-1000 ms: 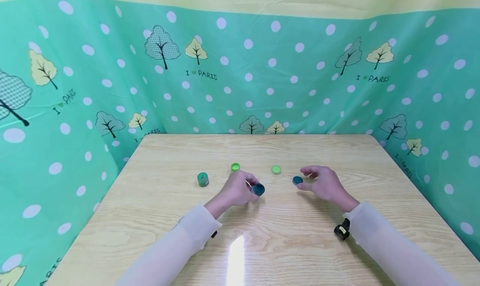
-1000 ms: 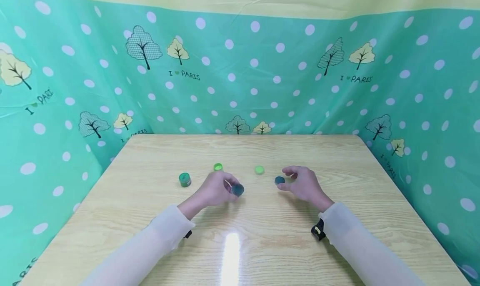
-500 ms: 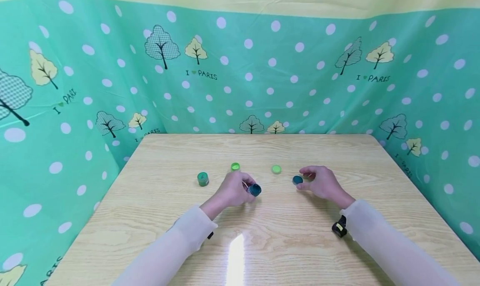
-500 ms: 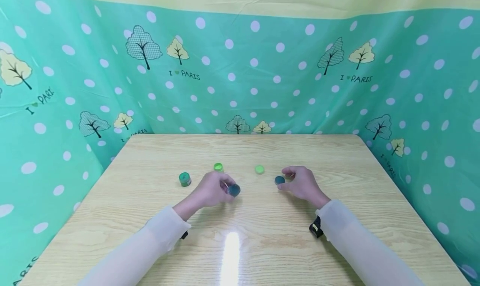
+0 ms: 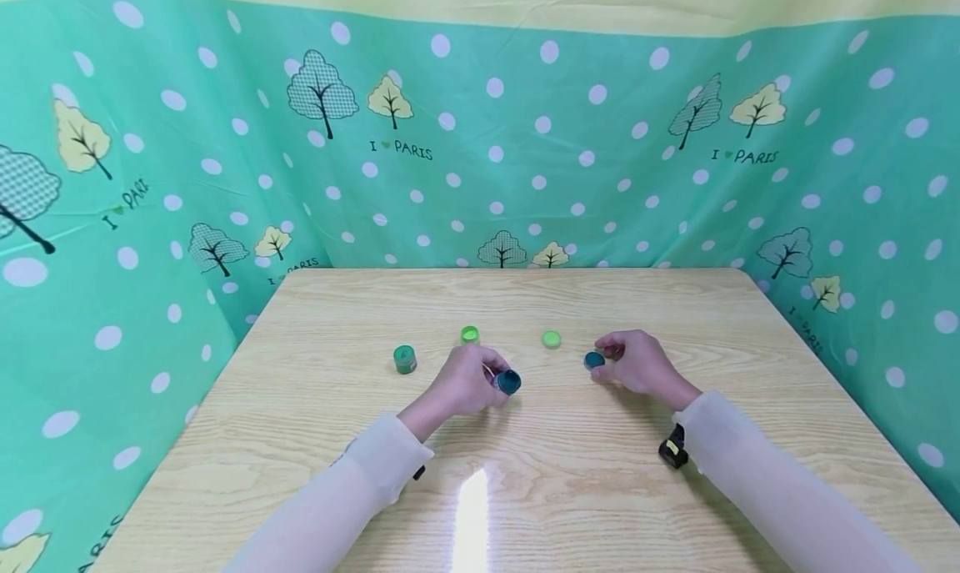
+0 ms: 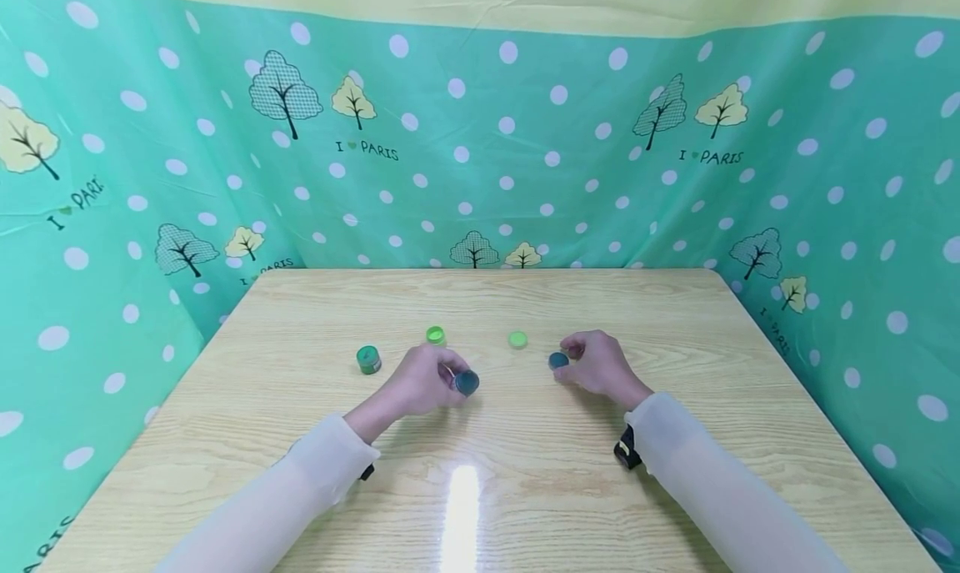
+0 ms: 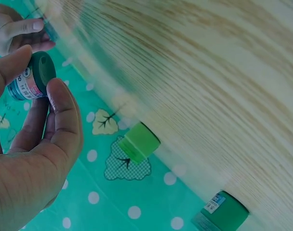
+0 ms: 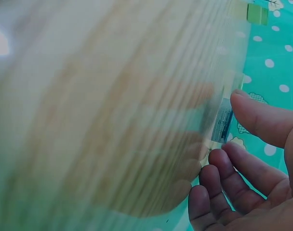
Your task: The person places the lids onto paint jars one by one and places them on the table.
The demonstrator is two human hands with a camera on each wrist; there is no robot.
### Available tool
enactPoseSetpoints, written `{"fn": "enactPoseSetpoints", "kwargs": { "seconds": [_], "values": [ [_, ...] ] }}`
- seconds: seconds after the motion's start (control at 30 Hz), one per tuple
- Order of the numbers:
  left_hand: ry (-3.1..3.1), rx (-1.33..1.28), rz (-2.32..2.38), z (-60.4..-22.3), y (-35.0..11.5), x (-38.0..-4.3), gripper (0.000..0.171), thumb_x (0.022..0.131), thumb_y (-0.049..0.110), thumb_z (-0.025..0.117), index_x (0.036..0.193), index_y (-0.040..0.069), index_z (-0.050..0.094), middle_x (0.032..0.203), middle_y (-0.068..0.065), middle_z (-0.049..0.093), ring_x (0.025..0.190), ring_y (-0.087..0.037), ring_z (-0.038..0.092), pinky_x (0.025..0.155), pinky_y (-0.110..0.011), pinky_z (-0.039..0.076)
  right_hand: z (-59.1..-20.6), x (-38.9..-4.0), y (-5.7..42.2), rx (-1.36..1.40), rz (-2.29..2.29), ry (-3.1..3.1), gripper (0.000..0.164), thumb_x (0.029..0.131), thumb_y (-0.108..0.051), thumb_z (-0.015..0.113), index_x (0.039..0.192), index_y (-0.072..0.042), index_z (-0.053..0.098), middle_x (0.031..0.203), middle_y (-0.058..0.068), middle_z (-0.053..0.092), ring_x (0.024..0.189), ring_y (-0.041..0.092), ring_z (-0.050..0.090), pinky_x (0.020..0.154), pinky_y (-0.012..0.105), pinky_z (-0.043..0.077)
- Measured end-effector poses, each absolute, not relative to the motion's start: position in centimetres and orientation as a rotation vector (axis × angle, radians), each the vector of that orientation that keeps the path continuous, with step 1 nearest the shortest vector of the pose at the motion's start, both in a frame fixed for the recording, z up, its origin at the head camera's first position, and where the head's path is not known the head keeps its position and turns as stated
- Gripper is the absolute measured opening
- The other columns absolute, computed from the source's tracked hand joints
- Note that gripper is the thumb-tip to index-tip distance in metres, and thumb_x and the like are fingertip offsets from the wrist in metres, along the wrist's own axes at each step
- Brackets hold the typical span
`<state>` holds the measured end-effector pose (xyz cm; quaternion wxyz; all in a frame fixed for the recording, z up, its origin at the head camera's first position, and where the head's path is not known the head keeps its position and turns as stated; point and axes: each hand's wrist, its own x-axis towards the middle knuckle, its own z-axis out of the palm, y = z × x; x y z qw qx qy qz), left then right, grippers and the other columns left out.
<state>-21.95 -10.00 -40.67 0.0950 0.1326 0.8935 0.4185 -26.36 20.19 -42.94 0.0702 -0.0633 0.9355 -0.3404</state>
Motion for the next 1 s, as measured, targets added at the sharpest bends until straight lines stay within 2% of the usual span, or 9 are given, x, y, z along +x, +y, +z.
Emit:
{"fn": "enactPoseSetpoints", "kwargs": {
  "seconds": [0.6,1.0],
  "values": [
    [2.662,0.381,1.218,-40.67,-10.02,-21.75,0.030,0.075,0.002,0.090,0.101,0.009,0.077,0.090,0.001,0.067,0.081,-0.017,0.062,0.073,-0.030,0.055,-43.00,-26.64,20.03,-0.203,-1.010,2.813,0.038,0.084,-0.012,0.085,0.118,0.000,0.072,0.102,0.011,0.067,0.091,0.024,0.060,0.074,0.032,0.051],
    [2.646,0.391,1.231,-40.78,-9.95,-21.51,0.031,0.075,0.001,0.089,0.102,0.007,0.077,0.089,0.001,0.068,0.078,-0.015,0.061,0.071,-0.029,0.054,-42.29,-25.77,19.65,-0.162,-1.045,2.812,0.036,0.086,-0.016,0.085,0.117,-0.005,0.072,0.104,0.008,0.067,0.093,0.023,0.060,0.077,0.033,0.051]
  ]
}}
